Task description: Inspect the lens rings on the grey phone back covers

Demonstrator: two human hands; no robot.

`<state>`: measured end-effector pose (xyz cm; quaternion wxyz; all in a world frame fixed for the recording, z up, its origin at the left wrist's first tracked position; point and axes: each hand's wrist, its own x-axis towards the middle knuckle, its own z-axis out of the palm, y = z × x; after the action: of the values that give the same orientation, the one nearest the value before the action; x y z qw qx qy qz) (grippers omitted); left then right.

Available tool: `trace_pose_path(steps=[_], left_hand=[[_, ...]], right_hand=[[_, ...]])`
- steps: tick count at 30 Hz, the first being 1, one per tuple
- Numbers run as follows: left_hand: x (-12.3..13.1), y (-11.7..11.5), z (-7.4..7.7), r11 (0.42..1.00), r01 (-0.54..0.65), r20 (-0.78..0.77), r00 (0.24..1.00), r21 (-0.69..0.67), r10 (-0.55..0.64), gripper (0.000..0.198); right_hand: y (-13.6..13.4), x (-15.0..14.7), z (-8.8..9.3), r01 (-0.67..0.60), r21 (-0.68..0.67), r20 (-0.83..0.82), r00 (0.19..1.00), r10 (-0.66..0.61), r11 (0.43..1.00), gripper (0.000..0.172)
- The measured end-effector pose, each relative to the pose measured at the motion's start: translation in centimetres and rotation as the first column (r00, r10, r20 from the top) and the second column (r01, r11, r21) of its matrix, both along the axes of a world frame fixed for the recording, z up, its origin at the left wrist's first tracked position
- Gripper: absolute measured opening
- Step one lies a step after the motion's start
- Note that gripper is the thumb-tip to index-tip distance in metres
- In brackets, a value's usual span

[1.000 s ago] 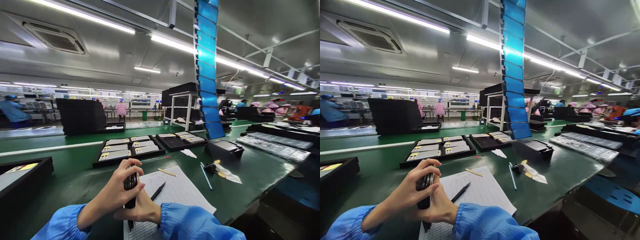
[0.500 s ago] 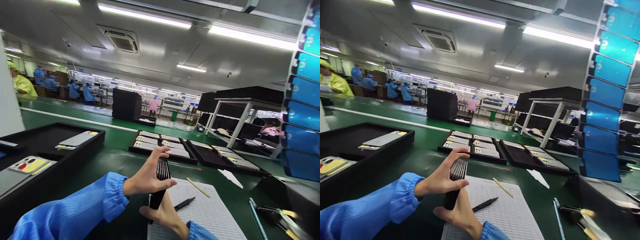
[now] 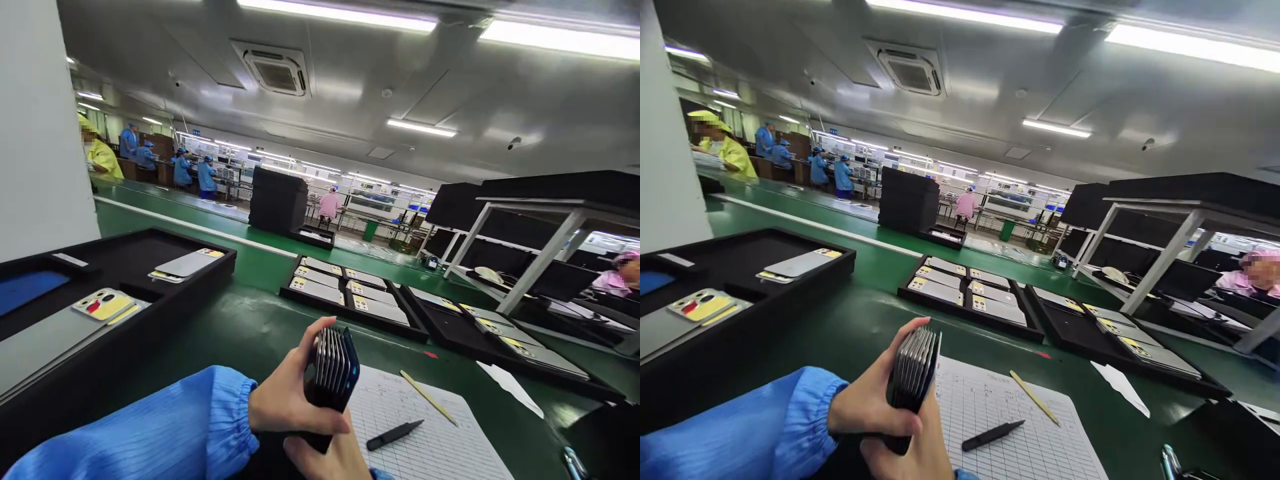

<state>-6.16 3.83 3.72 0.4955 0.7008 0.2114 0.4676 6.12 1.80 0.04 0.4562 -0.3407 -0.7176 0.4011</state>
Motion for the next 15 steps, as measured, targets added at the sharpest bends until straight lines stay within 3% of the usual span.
trace_pose_path(steps=[3,6,9,15], left_hand=[[0.0,0.0,-0.5,0.999,-0.023,0.010,1.000,0.024,0.023,0.091],[-0.4,0.7,-0.8,0.995,-0.091,0.043,0.995,-0.044,0.093,0.078],[-0.8,1.4,-1.0,0.991,-0.065,0.097,0.992,-0.118,0.076,0.069],[-0.7,1.1,-0.5,0.993,-0.027,0.061,0.998,-0.118,0.034,0.082]], right_hand=[[0.1,0.6,-0.7,-0.150,-0.138,-0.025,0.989,0.148,0.979,0.063],[0.7,0.8,-1.1,-0.265,-0.209,-0.070,0.964,0.256,0.941,0.077],[1.3,0.5,-1.8,-0.220,-0.145,-0.095,0.974,0.207,0.965,0.086],[0.8,0.1,-1.5,-0.150,-0.098,-0.055,0.988,0.145,0.984,0.095]])
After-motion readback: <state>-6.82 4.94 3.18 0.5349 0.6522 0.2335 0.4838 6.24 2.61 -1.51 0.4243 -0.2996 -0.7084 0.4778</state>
